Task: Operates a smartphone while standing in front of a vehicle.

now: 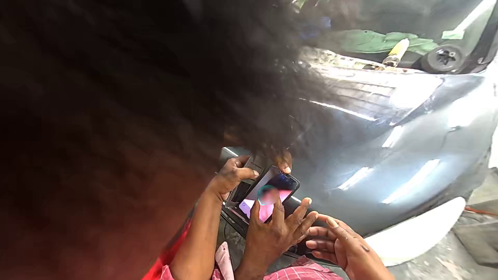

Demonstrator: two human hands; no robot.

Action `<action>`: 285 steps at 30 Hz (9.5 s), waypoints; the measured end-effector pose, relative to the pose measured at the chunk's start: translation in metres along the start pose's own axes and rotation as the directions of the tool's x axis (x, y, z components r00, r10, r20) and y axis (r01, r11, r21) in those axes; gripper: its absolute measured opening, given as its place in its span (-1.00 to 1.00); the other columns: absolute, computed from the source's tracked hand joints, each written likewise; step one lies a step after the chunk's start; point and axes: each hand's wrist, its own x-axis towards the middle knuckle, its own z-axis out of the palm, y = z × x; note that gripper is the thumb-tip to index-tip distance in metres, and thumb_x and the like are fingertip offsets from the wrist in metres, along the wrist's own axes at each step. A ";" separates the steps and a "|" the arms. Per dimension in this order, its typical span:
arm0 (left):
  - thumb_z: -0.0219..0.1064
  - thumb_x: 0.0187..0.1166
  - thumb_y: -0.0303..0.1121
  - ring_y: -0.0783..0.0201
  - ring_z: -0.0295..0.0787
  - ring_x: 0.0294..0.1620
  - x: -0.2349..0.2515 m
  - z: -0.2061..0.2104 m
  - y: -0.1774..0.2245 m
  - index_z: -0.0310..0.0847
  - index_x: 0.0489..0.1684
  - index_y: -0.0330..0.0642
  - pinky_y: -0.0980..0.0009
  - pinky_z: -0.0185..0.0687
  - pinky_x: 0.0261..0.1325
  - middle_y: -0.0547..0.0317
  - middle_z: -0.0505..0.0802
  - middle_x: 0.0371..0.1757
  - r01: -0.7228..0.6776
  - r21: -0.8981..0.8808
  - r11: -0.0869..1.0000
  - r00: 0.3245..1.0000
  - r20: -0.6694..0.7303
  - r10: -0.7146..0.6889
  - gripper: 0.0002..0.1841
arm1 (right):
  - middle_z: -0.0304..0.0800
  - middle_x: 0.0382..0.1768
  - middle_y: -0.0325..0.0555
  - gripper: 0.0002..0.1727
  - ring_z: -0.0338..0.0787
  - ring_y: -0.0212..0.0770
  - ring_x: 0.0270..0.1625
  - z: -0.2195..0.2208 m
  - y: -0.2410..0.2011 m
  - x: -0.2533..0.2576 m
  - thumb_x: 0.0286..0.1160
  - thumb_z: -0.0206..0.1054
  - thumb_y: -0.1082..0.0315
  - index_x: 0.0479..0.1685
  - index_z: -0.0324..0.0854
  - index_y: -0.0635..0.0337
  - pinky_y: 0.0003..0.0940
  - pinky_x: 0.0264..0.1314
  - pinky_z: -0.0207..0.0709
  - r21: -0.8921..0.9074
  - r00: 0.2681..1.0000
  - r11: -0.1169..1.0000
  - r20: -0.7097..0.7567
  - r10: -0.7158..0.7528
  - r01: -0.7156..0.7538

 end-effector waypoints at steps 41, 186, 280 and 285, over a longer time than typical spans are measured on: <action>-0.65 0.73 0.24 -0.22 0.63 0.49 0.001 0.035 -0.022 0.10 0.81 -0.14 0.08 0.59 0.48 -0.42 0.55 0.55 -0.197 0.254 0.947 0.947 -0.199 0.251 -0.14 | 0.89 -0.09 0.08 -0.76 0.91 0.00 -0.03 0.024 0.002 0.025 0.59 0.07 0.45 0.01 0.64 0.22 0.01 0.12 0.80 0.036 0.885 0.988 0.450 0.121 -0.153; 0.01 0.38 -0.76 0.45 0.77 -0.16 0.059 0.068 0.059 0.43 0.45 -0.36 0.58 0.71 -0.05 0.07 0.78 -0.03 0.107 0.986 0.130 0.819 -0.162 0.551 -0.44 | 0.86 -0.26 -0.06 -0.69 0.89 -0.20 -0.19 0.055 -0.025 0.073 0.57 0.46 0.13 -0.06 0.64 0.22 -0.26 -0.06 0.77 -0.188 0.958 0.973 -0.226 -0.175 0.134; 0.02 0.33 -0.74 0.46 0.81 -0.29 0.047 0.061 0.059 0.53 0.17 -0.33 0.58 0.76 -0.20 0.14 0.82 -0.25 0.086 0.966 0.245 0.837 -0.203 0.509 -0.57 | 0.88 -0.18 0.10 -0.52 0.92 -0.04 -0.15 0.030 -0.026 0.044 0.90 -0.06 0.02 0.15 0.61 0.24 -0.15 -0.11 0.80 0.015 0.997 1.000 -0.075 0.002 -0.001; 0.03 0.38 -0.75 0.43 0.83 -0.28 0.050 0.054 0.065 0.53 0.23 -0.33 0.56 0.78 -0.19 0.10 0.83 -0.22 0.082 0.959 0.270 0.833 -0.215 0.509 -0.57 | 0.88 -0.17 0.10 -0.53 0.92 -0.05 -0.15 0.030 -0.031 0.041 0.91 -0.08 0.05 0.15 0.59 0.25 -0.15 -0.12 0.81 0.033 0.997 0.999 -0.071 -0.006 0.009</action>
